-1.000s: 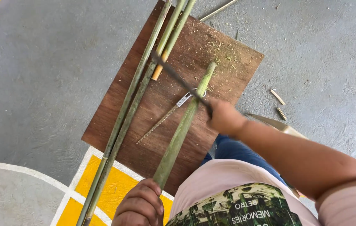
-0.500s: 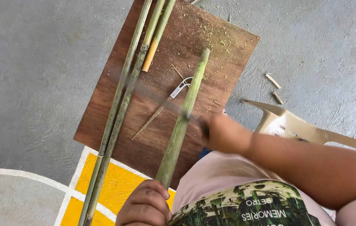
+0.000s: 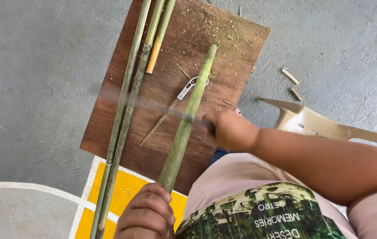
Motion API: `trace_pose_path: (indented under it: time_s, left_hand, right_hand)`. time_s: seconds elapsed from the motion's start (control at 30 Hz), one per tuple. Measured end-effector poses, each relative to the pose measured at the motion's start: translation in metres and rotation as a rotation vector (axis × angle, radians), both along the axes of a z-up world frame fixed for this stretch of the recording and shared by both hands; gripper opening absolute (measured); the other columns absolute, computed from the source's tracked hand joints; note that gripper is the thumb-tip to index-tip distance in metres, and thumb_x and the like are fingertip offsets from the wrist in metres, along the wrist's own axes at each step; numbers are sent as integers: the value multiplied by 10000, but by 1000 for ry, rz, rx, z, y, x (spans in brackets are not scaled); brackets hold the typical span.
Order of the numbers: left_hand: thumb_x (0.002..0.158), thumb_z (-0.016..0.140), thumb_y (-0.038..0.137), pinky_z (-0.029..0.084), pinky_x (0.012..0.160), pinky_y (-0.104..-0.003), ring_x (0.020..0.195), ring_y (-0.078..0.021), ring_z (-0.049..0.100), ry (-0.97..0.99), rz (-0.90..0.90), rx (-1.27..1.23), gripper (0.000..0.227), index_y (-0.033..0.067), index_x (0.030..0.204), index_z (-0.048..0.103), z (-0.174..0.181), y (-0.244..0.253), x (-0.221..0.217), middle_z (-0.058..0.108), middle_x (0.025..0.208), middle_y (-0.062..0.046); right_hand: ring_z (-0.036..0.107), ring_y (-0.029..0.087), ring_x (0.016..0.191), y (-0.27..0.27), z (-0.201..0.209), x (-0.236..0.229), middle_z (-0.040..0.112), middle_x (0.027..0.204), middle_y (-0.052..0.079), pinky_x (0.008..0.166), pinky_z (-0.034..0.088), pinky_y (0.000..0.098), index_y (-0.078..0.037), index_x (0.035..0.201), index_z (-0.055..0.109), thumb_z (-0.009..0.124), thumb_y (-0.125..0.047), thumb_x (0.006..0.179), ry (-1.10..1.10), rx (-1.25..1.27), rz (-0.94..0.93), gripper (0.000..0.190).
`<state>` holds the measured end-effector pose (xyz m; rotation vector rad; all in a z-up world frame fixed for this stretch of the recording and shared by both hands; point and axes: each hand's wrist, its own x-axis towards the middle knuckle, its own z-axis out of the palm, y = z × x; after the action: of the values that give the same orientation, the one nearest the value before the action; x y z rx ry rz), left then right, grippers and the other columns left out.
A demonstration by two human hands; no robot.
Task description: Using a machete to shave and cut bamboo poles on a wooden board workspace.
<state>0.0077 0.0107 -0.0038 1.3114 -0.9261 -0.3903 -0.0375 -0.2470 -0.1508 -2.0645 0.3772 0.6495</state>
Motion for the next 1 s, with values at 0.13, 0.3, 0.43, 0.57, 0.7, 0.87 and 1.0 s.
trace_pose_path:
  time_s: [0.13,0.3,0.43,0.57,0.7,0.87,1.0]
  left_hand:
    - [898,671,191,585,802,-418,635,-159,662,-9,60,-12,281,122,683,505,5,-7,1,575,637,6]
    - [917,656,171,592,834,-433,660,-169,694,-6,-60,19,254,108,698,545,0,4,6,609,649,-2]
    - [903,681,180,588,821,-426,644,-156,679,10,19,38,276,120,676,536,1,8,-3,583,628,9]
    - [903,663,207,580,808,-417,639,-168,667,12,37,-29,286,118,669,523,-1,9,-5,580,623,-1]
    - [917,675,197,591,839,-435,641,-170,679,9,-38,43,286,116,680,537,4,1,2,593,624,-2]
    - [898,677,202,582,817,-427,619,-169,649,-19,-27,-3,282,116,671,532,4,-4,2,566,606,-10]
    - [895,710,184,587,781,-412,603,-157,647,1,37,-20,298,127,666,529,0,1,1,565,592,6]
  right_hand:
    - [740,309,742,-20,-18,17,725,826,179,677,612,440,-39,999,675,705,-147,849,228,-65,-184,187]
    - [742,299,737,16,20,-15,729,855,172,688,608,416,-62,993,657,690,-144,858,-40,31,30,161]
    - [715,319,740,1,18,14,723,834,173,697,571,472,-96,1005,692,691,-146,870,160,22,-43,145]
    - [717,321,746,-7,1,19,712,820,194,699,587,485,-20,981,677,695,-80,839,193,26,-185,155]
    - [724,338,800,7,29,8,722,838,178,742,573,477,-100,1044,676,678,-98,833,40,-14,13,211]
    - [699,399,861,-13,-17,11,717,889,202,783,553,507,-89,1013,721,684,-120,836,-27,-136,-53,183]
    - [726,353,818,2,11,5,720,858,193,762,591,477,-79,1095,683,668,-119,851,36,-135,-66,248]
